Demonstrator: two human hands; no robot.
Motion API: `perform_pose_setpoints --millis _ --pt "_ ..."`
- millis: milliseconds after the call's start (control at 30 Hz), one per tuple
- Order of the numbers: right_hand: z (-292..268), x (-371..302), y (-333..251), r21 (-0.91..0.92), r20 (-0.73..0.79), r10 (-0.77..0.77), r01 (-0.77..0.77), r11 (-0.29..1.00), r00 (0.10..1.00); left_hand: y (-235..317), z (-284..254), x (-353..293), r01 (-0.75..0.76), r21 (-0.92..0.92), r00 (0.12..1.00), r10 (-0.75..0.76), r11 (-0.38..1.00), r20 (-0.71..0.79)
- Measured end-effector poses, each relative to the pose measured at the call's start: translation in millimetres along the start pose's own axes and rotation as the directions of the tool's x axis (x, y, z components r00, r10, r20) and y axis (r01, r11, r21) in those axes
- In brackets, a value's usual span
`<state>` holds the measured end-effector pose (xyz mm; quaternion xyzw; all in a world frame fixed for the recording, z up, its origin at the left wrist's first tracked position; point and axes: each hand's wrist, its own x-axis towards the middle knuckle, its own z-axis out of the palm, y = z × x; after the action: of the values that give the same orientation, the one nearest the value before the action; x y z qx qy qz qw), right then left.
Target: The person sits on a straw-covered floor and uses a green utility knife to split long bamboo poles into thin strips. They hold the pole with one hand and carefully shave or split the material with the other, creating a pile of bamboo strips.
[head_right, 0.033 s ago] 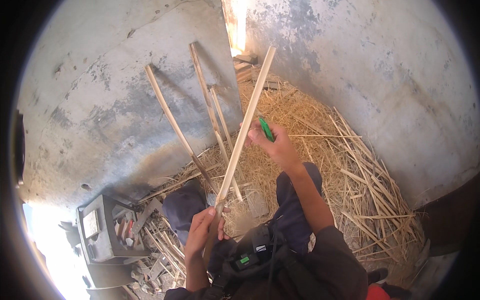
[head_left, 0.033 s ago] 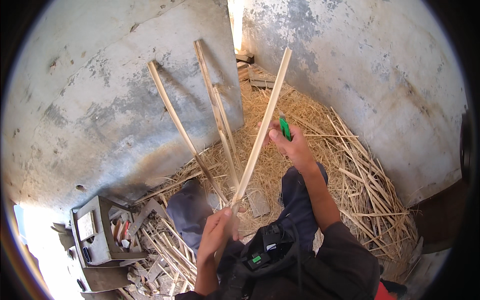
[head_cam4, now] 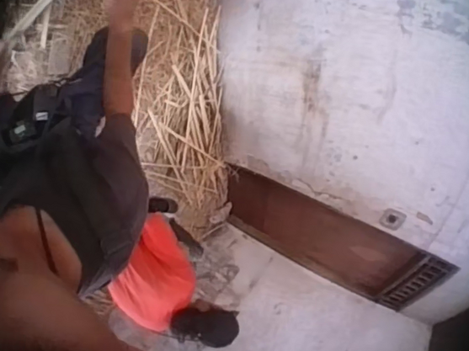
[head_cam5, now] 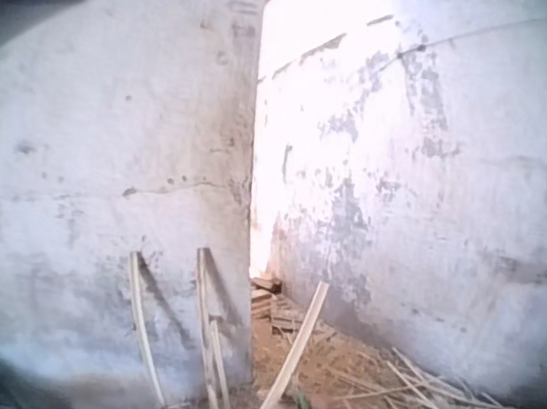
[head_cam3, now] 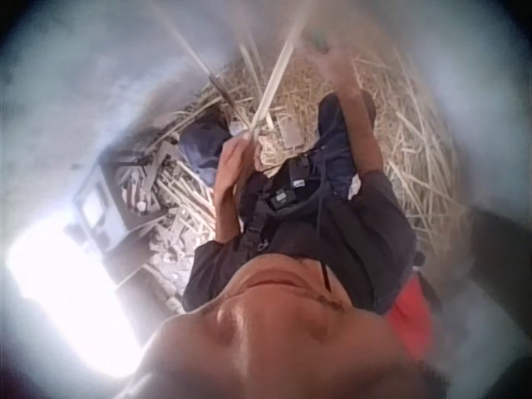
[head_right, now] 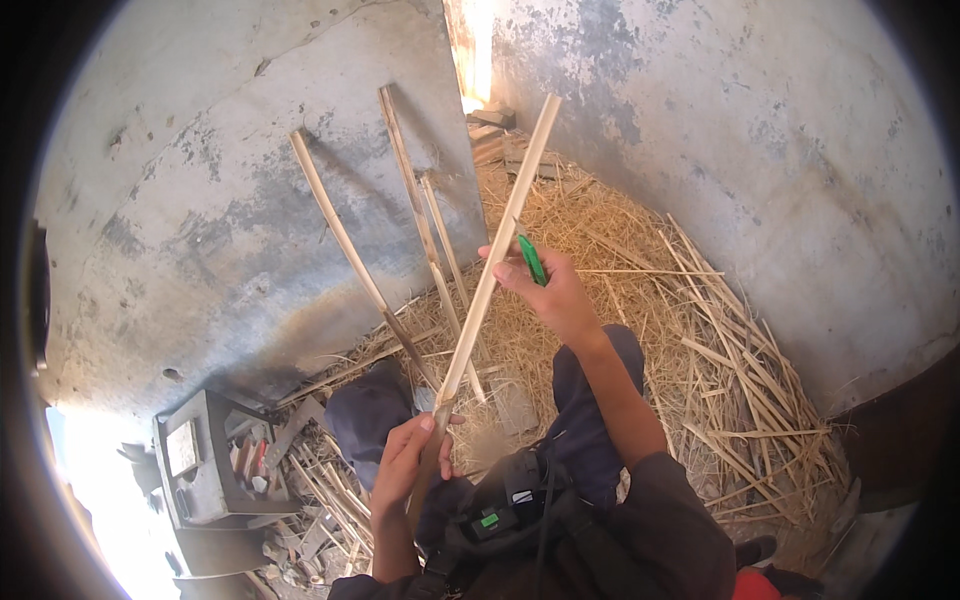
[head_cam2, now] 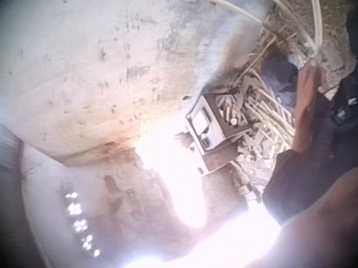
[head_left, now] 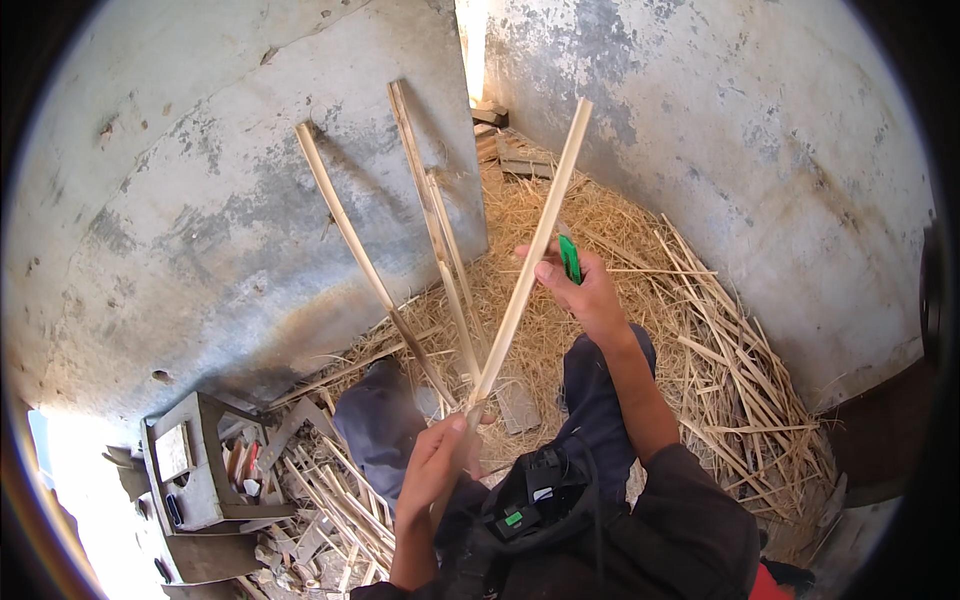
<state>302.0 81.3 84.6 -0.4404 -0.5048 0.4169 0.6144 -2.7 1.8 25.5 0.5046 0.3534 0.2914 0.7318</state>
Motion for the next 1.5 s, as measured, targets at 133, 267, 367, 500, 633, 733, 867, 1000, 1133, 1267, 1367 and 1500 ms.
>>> perform_pose_setpoints --millis 133,267,367,500,633,733,867,1000,1133,1267,1367,1500 --pt "4.3 0.1 7.2 0.015 -0.088 -0.036 0.037 0.999 0.995 5.2 4.0 3.5 -0.041 0.104 0.999 0.039 0.994 0.016" --pt "7.4 -5.1 -1.3 0.011 -0.137 -0.011 0.013 1.000 0.990 10.3 18.5 6.4 -0.170 0.151 0.982 0.181 0.974 -0.060" --pt "15.3 -8.0 -5.0 0.011 -0.174 -0.048 0.050 0.999 0.984 24.6 32.7 10.7 -0.162 0.172 0.969 0.189 0.972 -0.157" --pt "19.2 -9.3 -7.9 0.041 -0.178 -0.057 0.066 0.997 0.982 22.8 26.3 18.1 -0.165 0.172 0.974 0.187 0.971 -0.126" --pt "19.3 -12.6 -4.2 -0.001 -0.130 -0.206 0.207 0.978 0.970 18.0 23.2 20.8 -0.216 0.134 0.962 0.234 0.967 -0.139" --pt "9.8 -21.7 3.9 -0.175 0.000 -0.329 0.324 0.930 0.944 29.8 27.4 18.1 -0.227 0.105 0.956 0.242 0.968 -0.165" --pt "9.4 -35.2 18.6 -0.443 0.180 -0.434 0.467 0.765 0.883 43.2 30.4 13.4 -0.208 0.048 0.961 0.214 0.977 -0.175" --pt "22.3 -43.4 18.2 -0.511 0.311 -0.530 0.609 0.607 0.789 51.6 36.0 10.9 -0.179 0.043 0.961 0.184 0.983 -0.206" --pt "26.6 -46.5 16.7 -0.513 0.371 -0.534 0.647 0.564 0.760 54.9 39.7 9.9 -0.186 -0.040 0.964 0.174 0.982 -0.203" --pt "26.4 -47.0 15.4 -0.535 0.377 -0.541 0.654 0.535 0.752 61.5 44.7 9.4 -0.183 0.024 0.959 0.184 0.983 -0.217" --pt "27.1 -47.7 15.6 -0.535 0.380 -0.539 0.654 0.535 0.752 63.5 47.5 9.7 -0.194 0.077 0.947 0.207 0.978 -0.245" --pt "29.0 -48.5 14.9 -0.521 0.391 -0.541 0.663 0.538 0.745 54.2 47.0 12.2 -0.221 0.215 0.913 0.280 0.951 -0.297"
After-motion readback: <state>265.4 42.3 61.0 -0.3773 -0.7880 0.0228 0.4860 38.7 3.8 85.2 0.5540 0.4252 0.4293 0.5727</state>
